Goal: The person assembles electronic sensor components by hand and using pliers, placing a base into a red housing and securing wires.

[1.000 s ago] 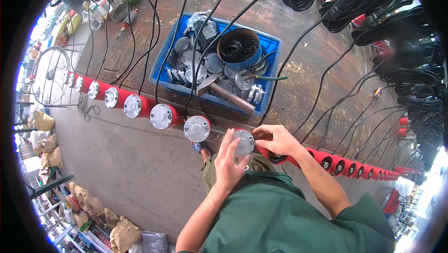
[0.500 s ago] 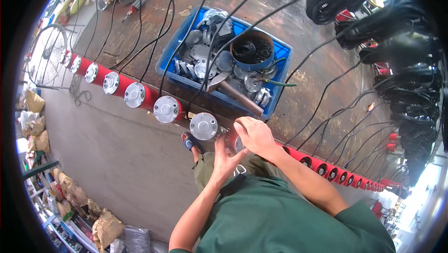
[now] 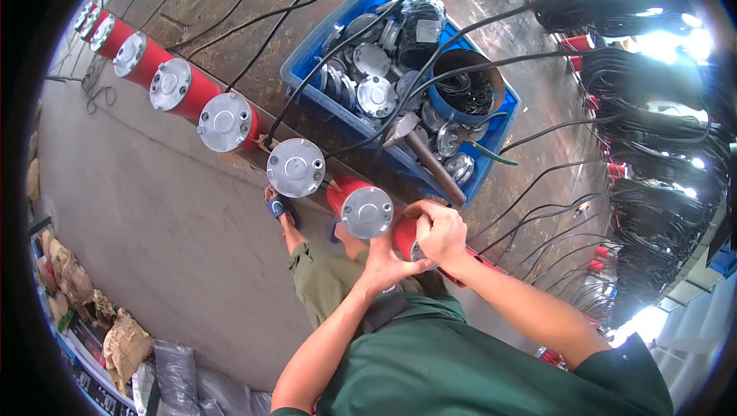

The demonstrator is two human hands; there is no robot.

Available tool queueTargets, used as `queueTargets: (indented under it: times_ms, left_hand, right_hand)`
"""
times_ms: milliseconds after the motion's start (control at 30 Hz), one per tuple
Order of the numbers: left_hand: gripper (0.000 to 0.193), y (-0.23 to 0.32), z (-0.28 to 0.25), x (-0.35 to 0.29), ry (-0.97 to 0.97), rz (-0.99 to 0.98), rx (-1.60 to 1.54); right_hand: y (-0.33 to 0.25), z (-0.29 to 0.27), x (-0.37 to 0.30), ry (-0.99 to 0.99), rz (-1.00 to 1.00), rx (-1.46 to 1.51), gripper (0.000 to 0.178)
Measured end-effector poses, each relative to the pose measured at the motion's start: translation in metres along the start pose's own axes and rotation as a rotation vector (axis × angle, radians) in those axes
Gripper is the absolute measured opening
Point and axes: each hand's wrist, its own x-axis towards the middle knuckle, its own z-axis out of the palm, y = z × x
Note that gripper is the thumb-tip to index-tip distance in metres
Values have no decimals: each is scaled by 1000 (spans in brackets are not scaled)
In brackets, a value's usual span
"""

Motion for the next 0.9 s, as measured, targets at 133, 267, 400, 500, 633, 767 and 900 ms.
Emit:
queueTargets:
  times_ms: [133, 267, 400, 500, 633, 767, 900]
  left_hand:
    - [127, 1, -4, 0, -46, -39, -141]
    - [128, -6, -2, 0, -47, -64, -149]
    - [125, -15, 13, -2, 56, -30, -112]
    - [121, -28, 12, -1, 126, 57, 72]
    - [105, -26, 12, 2, 139, 87, 50]
    - [97, -28, 10, -4, 138, 9, -150]
    - [93, -5, 18, -15, 169, -8, -170]
  right_hand:
    - [-10, 3, -1, -34, 18, 6, 27]
    - [-18, -1, -2, 21, 34, -1, 25]
    - [2, 2, 0, -18, 20, -13, 25]
    - [4, 3, 1, 42, 21, 41, 22]
    - [-3, -28, -2, 96, -101, -15, 18]
    - [33, -119, 53, 199, -352, -229, 50]
    - [117, -146, 135, -8, -368, -766, 124]
